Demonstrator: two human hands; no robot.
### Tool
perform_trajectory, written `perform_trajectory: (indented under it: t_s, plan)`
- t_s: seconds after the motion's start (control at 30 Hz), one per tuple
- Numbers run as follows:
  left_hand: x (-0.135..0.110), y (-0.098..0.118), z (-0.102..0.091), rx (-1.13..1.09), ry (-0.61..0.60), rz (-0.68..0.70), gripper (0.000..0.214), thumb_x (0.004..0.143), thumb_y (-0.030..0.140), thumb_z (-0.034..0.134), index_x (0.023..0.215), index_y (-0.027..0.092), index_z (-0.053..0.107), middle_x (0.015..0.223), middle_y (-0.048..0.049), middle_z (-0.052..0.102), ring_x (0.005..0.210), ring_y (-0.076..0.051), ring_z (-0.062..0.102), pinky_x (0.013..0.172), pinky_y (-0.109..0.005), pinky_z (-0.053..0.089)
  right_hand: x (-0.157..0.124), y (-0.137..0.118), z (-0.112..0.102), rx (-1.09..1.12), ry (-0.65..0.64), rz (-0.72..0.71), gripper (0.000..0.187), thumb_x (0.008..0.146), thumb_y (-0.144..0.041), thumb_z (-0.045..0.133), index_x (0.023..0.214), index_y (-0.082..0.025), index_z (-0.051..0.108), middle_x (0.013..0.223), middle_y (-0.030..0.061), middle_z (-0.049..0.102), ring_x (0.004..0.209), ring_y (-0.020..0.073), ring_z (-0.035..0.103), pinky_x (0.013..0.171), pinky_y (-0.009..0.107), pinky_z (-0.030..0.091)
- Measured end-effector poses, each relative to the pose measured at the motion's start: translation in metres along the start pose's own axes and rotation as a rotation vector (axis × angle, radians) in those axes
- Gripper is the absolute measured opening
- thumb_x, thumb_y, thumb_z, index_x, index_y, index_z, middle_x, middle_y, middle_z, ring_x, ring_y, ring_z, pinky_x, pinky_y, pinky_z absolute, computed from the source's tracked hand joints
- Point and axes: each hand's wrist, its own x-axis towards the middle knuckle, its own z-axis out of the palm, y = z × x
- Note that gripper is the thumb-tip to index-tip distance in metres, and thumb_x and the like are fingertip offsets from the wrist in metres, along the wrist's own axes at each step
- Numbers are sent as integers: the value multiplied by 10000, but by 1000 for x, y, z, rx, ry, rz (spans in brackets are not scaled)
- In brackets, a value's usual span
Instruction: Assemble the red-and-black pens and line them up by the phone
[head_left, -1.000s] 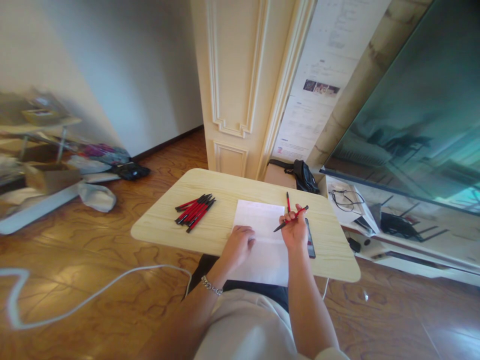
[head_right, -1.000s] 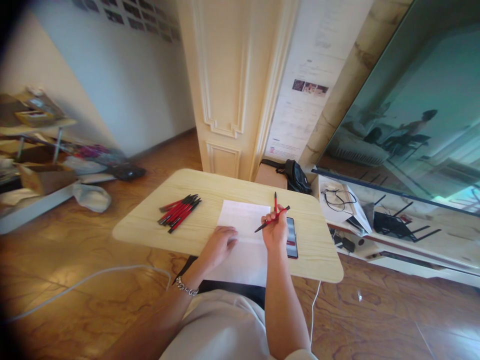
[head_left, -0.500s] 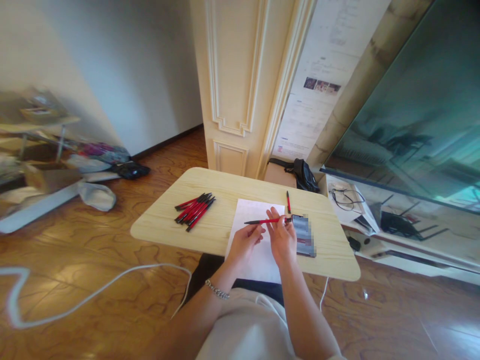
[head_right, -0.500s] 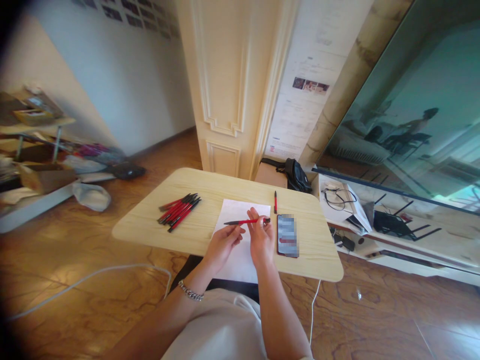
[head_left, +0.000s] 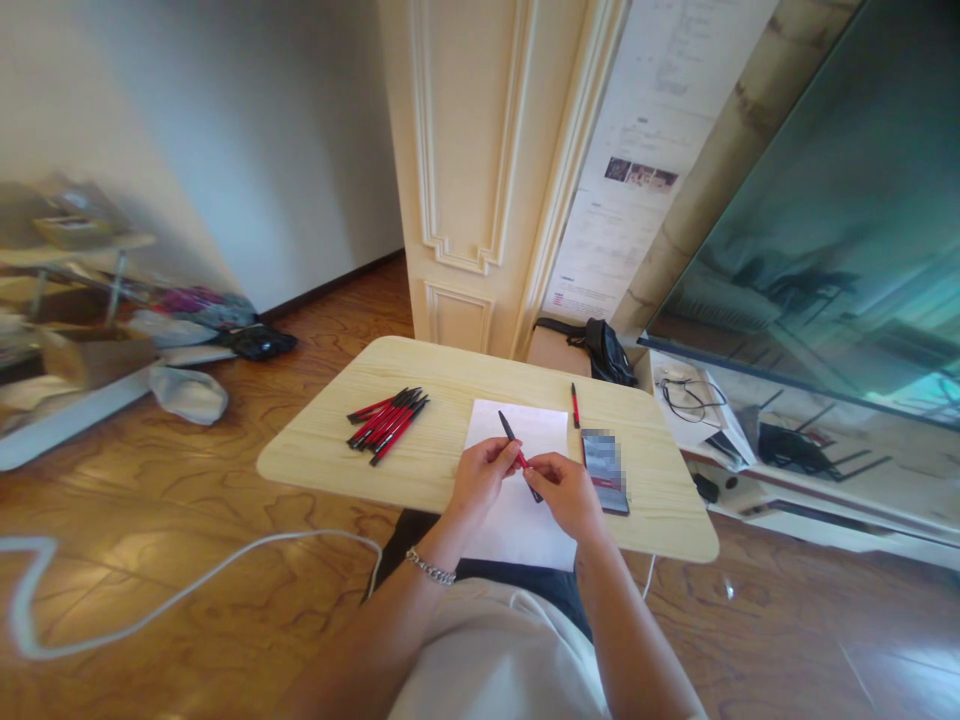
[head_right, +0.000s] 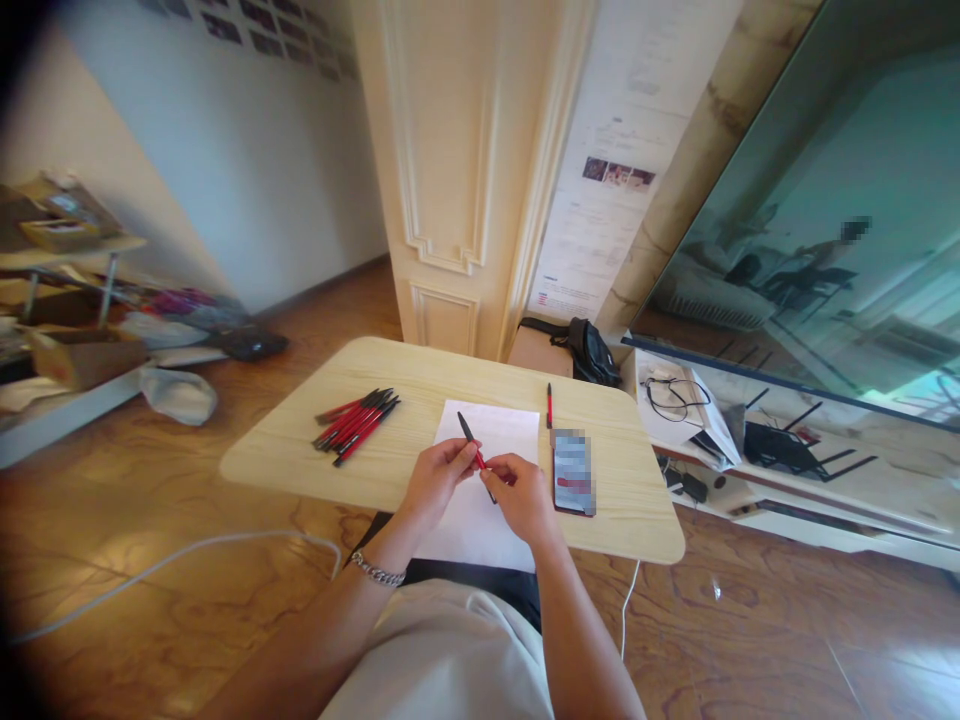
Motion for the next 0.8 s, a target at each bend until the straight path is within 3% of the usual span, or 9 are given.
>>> perform_trajectory:
  t_s: [0.27,0.6,0.7,0.8]
  plan:
    - [5,3,5,166,-17,69,324,746,468,627,811,152,663,687,-31,660,647,-157,619,632,-266,505,1,-12,-5,-124,40,-33,193,760,-361,619,866,-217,691,706,22,677,617,157,595,558,262,430]
    - [10,8,15,137,-81,68,326,776,465,597,782,149,676,706,-37,670,642,-147,616,625,-253,503,14,-13,-20,-159,-72,-49,210,775,-364,601,872,-203,693,731,25,698,619,158,621,563,261,454]
    - [10,8,14,111,-62,24,356,758,446,632,929,138,683,796,-64,695,671,-150,630,657,-270,521,34,-3,-36,-214,-54,-64,224,759,-372,612,863,-196,704,734,28,701,620,159,620,563,258,457]
    - [6,6,7,119,-33,2,416,730,431,669,1015,127,670,843,-85,703,705,-160,642,683,-286,531,74,16,-66,-234,107,15,264,728,-372,634,885,-171,703,723,40,701,622,178,626,563,267,465]
